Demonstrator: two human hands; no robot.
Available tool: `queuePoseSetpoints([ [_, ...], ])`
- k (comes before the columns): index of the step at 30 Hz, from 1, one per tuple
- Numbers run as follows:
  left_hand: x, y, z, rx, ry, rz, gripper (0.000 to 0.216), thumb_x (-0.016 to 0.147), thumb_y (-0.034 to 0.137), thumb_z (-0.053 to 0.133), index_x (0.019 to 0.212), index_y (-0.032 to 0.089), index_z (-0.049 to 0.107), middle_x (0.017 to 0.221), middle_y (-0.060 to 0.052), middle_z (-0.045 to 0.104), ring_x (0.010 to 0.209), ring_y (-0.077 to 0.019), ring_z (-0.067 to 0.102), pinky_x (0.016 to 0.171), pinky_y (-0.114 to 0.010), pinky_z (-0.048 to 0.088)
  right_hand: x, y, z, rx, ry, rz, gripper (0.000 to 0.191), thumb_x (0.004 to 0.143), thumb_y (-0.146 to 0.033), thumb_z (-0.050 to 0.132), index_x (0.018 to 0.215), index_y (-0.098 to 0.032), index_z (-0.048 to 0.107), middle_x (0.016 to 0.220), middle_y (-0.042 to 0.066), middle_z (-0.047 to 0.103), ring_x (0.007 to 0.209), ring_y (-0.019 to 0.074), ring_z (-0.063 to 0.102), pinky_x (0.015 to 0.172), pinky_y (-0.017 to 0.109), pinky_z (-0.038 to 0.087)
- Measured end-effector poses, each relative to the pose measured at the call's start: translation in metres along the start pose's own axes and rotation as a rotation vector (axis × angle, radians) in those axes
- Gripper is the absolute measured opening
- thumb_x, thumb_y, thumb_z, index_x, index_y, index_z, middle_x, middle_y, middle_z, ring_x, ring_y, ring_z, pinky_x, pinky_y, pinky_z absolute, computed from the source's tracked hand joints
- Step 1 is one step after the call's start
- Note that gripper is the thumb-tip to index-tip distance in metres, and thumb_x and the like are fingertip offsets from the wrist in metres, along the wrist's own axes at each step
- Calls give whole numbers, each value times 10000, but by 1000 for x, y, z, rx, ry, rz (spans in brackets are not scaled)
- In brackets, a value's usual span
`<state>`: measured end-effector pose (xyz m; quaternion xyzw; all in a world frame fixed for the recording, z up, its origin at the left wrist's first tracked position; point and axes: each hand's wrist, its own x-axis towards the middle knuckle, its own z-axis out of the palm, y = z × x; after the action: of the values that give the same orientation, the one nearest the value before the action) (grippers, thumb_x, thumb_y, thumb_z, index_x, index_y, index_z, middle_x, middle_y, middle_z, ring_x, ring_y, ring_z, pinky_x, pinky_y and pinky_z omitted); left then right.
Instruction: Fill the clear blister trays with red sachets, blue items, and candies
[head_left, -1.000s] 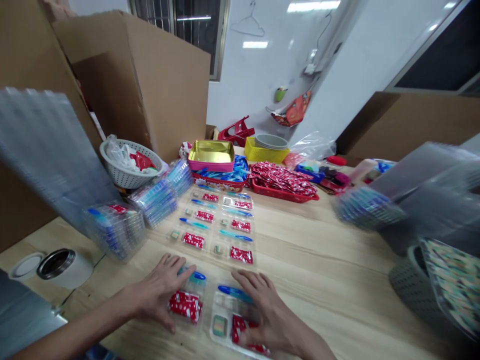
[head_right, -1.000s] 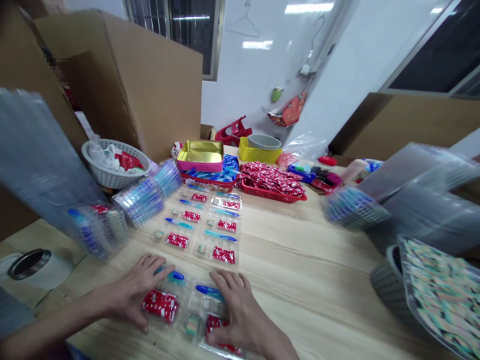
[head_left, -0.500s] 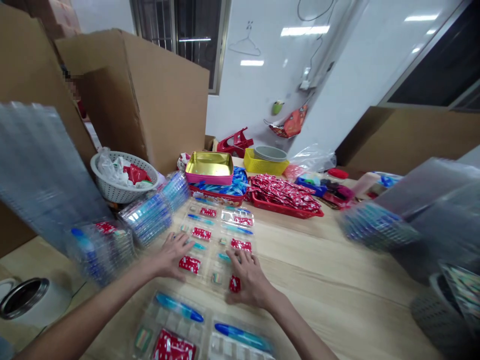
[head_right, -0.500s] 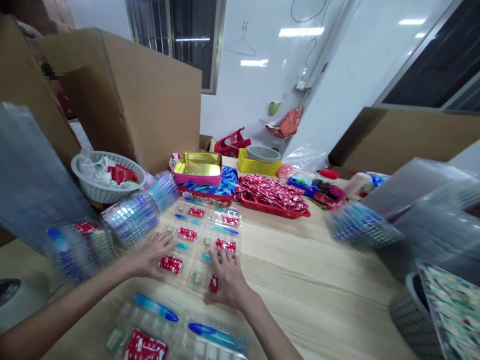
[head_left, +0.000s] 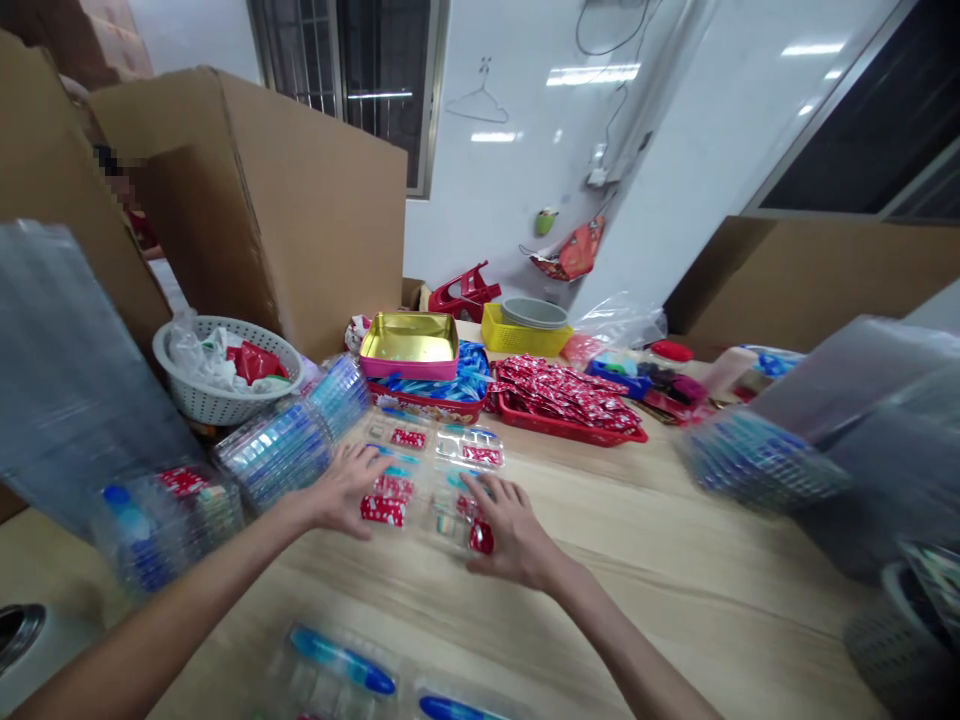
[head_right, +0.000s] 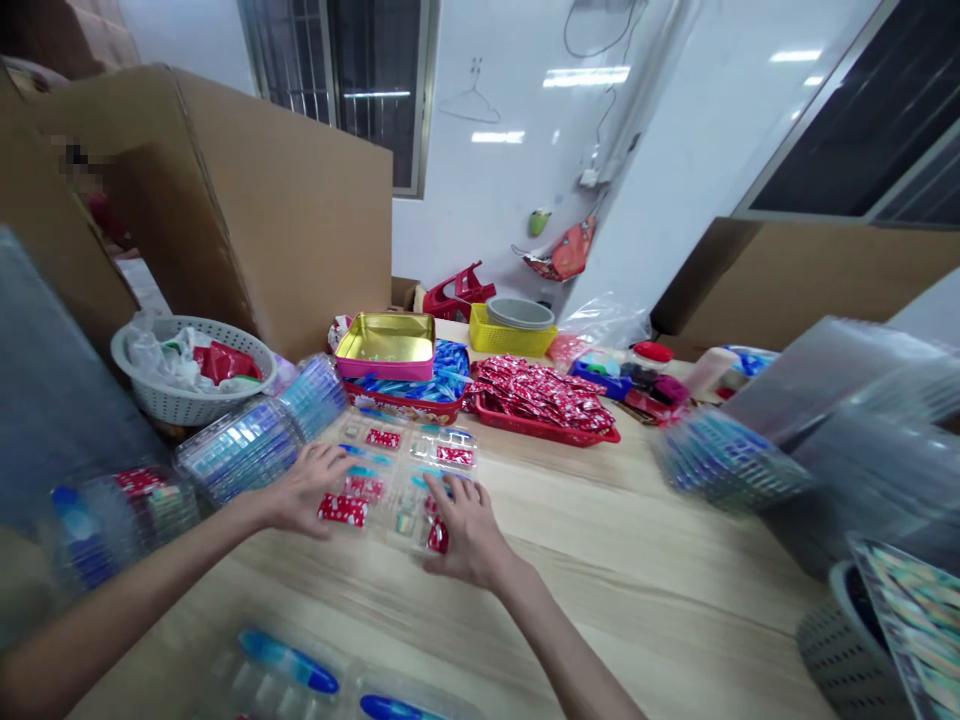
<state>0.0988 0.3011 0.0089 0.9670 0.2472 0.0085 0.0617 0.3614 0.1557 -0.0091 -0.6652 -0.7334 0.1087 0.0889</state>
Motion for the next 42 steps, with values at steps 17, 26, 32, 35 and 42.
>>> queuePoseSetpoints([
  [17, 36, -13, 26, -129, -223, 69, 1129, 442, 672, 729, 1400, 244, 315, 1364, -168, 442, 1266, -404, 379, 1054, -598, 216, 7, 14, 7, 40, -247, -28, 1192, 442, -558, 780, 1456, -189, 274, 1395, 207, 392, 1276, 401, 334, 1060, 550, 191],
  [26, 112, -48, 12, -17, -99, -169, 836, 601, 457, 741, 1316, 177, 412, 1457, -192, 349, 1351, -362, 292, 1080, -552, 236, 64, 77, -3, 148, 25, 11, 1048, 590, -524, 749, 1453, -184, 263, 1473, 195, 290, 1362, 356, 246, 1079, 503, 233],
  [32, 157, -76, 29, -16, -205, -201, 1180, 447, 557, 765, 1423, 145, 247, 1498, -240, 256, 1374, -393, 248, 1070, -590, 236, 137, 121, 9, 107, -133, 179, 1256, 469, -515, 807, 1477, -153, 151, 1520, 235, 136, 1412, 368, 75, 1104, 563, 103],
  [35, 157, -74, 32, -12, -248, -212, 1235, 396, 581, 769, 1427, 147, 246, 1513, -253, 196, 1384, -444, 166, 1059, -647, 169, 137, 122, 15, 73, -174, 165, 1259, 446, -477, 821, 1472, -145, 171, 1436, 234, 312, 1360, 374, 227, 1094, 555, 130],
  [42, 138, -49, 20, 3, -285, -173, 1086, 458, 500, 752, 1396, 177, 309, 1454, -214, 339, 1351, -423, 248, 1077, -601, 170, 97, 107, 9, 26, -98, 135, 1074, 533, -477, 772, 1441, -195, 273, 1321, 195, 432, 1180, 400, 417, 972, 553, 291],
])
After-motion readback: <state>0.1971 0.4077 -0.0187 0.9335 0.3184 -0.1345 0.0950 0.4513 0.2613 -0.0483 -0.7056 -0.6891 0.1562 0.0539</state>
